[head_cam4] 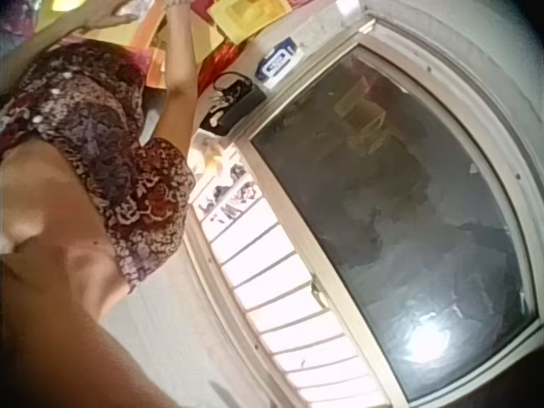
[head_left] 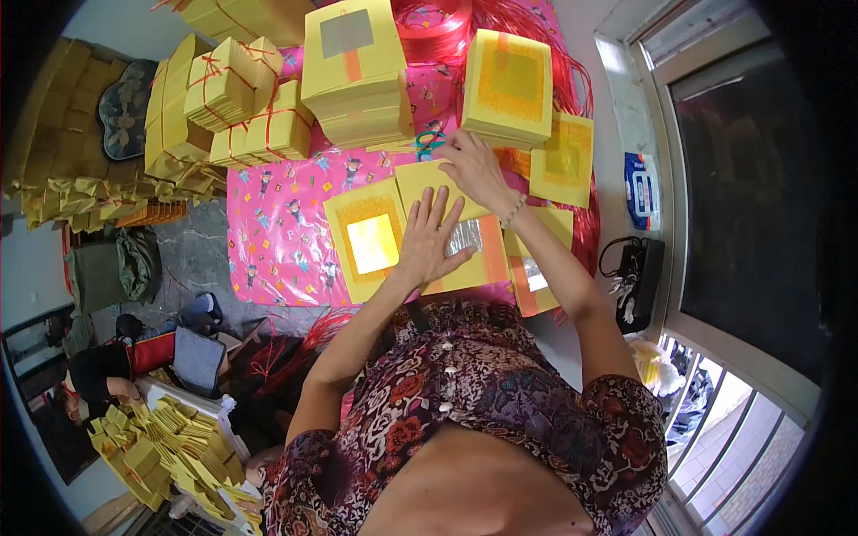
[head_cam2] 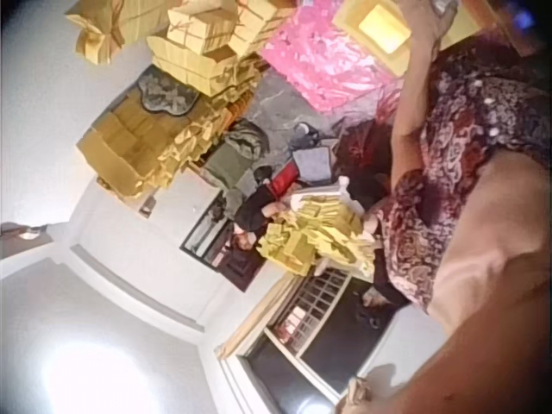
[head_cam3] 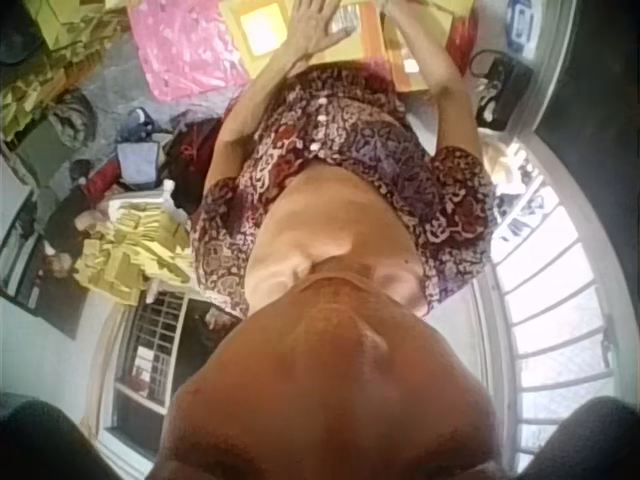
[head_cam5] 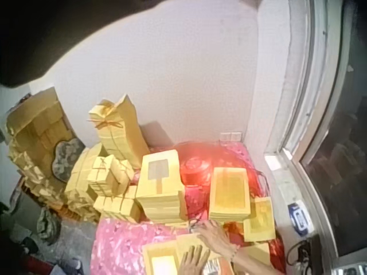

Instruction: The person folds paper sheets over metallic foil squares, presses the folds flat by hand, and stacks the finished sheets on the table.

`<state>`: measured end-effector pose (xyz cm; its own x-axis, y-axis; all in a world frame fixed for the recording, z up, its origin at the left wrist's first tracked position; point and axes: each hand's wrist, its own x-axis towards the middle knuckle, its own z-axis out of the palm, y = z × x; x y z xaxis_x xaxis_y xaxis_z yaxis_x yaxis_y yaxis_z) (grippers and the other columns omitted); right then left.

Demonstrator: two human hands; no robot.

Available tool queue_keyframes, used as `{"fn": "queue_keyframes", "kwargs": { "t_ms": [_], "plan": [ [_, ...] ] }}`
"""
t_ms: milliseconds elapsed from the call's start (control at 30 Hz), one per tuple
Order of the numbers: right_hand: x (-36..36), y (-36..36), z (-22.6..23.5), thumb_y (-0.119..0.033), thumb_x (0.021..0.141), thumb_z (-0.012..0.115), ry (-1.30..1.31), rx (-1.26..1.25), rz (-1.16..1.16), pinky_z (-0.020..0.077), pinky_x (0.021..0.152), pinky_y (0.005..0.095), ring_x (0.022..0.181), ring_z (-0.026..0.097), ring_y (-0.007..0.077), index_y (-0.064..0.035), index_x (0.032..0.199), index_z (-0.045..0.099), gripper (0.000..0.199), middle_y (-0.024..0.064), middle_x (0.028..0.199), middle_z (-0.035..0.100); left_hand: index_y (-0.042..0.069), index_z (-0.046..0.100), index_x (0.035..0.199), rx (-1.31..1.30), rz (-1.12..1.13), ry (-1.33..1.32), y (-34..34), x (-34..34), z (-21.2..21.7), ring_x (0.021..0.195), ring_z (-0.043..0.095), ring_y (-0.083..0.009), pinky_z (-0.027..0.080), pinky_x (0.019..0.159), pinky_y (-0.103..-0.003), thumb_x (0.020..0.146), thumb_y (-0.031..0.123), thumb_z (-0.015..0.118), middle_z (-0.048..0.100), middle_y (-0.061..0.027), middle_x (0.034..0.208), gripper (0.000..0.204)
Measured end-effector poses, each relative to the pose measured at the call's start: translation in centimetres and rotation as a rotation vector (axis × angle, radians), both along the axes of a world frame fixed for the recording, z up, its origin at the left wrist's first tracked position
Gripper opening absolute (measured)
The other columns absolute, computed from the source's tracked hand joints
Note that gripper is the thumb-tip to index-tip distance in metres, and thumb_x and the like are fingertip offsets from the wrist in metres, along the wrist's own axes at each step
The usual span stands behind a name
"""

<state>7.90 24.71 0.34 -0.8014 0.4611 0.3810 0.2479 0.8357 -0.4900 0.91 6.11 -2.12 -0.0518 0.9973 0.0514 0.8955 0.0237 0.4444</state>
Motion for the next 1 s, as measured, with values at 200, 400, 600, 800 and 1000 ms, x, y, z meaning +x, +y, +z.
{"fn": "queue_keyframes", "kwargs": {
  "t_ms": [200,400,600,800,1000],
  "plan": [
    [6.2,-5.1,1.0,-0.015,0.088,0.066,-0.143,-0.275,-0.192,0.0471,0.077,0.0468,0.089,0.060,0.0336,-0.0074,0.093,0.056,0.014,0.0104,0.088,0.059,0.012,0.030,0.155,-0.010,0.014,0.013,0.1,-0.1,0.2,0.149,0.012,-0.0453,0.016,0.118,-0.057,0.082,0.059,0.064,0.020,-0.0238,0.161,0.094],
    [8.2,-6.3,-1.6,-0.015,0.089,0.065,-0.125,-0.307,-0.183,0.0437,0.078,0.0457,0.086,0.059,0.0320,-0.0080,0.092,0.054,0.014,0.0098,0.085,0.059,0.012,0.030,0.155,-0.016,-0.004,0.008,0.1,-0.1,0.2,0.149,0.013,-0.0455,0.016,0.118,-0.058,0.082,0.060,0.063,0.019,-0.0247,0.160,0.094],
    [8.3,-6.6,-2.9,-0.016,0.090,0.065,-0.076,-0.253,-0.202,0.0400,0.083,0.0440,0.088,0.057,0.0300,-0.0075,0.091,0.054,0.014,0.0088,0.085,0.057,0.013,0.035,0.154,-0.034,-0.072,-0.008,-0.2,-0.9,0.7,0.149,0.015,-0.0451,0.016,0.119,-0.057,0.087,0.060,0.059,0.020,-0.0246,0.160,0.085],
    [8.1,-6.5,-2.9,-0.016,0.090,0.065,-0.092,-0.327,-0.187,0.0398,0.084,0.0454,0.089,0.057,0.0301,-0.0076,0.090,0.053,0.015,0.0086,0.087,0.057,0.016,0.036,0.153,-0.099,-0.134,0.003,-0.9,-2.1,0.8,0.149,0.015,-0.0430,0.015,0.119,-0.056,0.089,0.062,0.055,0.020,-0.0232,0.161,0.081],
    [8.1,-6.3,-3.0,-0.018,0.088,0.067,-0.114,-0.267,-0.195,0.0397,0.084,0.0448,0.089,0.057,0.0300,-0.0083,0.094,0.054,0.017,0.0087,0.088,0.056,0.016,0.036,0.153,-0.077,-0.121,0.018,-0.8,-2.1,0.5,0.150,0.013,-0.0422,0.015,0.120,-0.055,0.090,0.061,0.054,0.020,-0.0223,0.161,0.079]
  ]
}}
